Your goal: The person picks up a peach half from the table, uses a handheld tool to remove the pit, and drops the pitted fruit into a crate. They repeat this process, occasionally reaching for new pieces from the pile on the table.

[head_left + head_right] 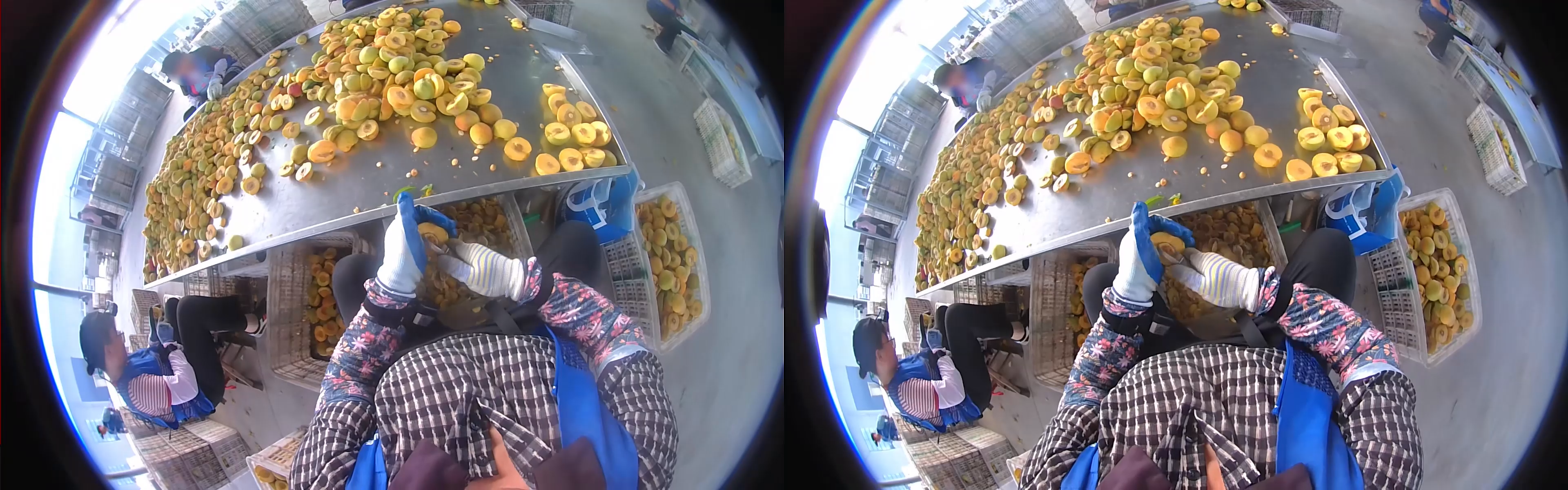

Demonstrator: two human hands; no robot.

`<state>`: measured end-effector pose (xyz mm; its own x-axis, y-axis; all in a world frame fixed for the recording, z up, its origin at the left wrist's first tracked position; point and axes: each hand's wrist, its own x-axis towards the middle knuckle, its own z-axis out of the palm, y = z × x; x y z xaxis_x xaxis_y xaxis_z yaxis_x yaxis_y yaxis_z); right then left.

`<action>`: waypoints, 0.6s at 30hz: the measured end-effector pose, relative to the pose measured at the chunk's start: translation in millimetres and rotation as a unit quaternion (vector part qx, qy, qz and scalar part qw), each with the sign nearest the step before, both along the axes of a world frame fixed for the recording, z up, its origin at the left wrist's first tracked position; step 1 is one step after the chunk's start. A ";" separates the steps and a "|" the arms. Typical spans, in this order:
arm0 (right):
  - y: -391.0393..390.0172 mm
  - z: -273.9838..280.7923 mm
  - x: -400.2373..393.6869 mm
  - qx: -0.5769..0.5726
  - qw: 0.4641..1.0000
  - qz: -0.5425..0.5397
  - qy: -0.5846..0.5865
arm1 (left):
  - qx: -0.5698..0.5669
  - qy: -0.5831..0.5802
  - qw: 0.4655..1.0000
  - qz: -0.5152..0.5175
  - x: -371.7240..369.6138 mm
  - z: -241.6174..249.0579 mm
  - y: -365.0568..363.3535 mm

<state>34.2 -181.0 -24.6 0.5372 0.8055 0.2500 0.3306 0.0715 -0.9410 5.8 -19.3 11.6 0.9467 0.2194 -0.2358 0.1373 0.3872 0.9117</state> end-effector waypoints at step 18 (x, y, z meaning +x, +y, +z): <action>-46.0 28.4 16.9 -0.183 0.897 0.103 0.389 | -0.003 -0.048 0.994 0.095 -0.6 -7.0 22.5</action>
<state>51.1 -227.0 3.8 0.2646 0.8593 -0.4377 -0.4216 -0.3051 -0.8539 5.2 3.2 4.6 0.9068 0.3946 -0.1481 -0.0263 0.4037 0.9145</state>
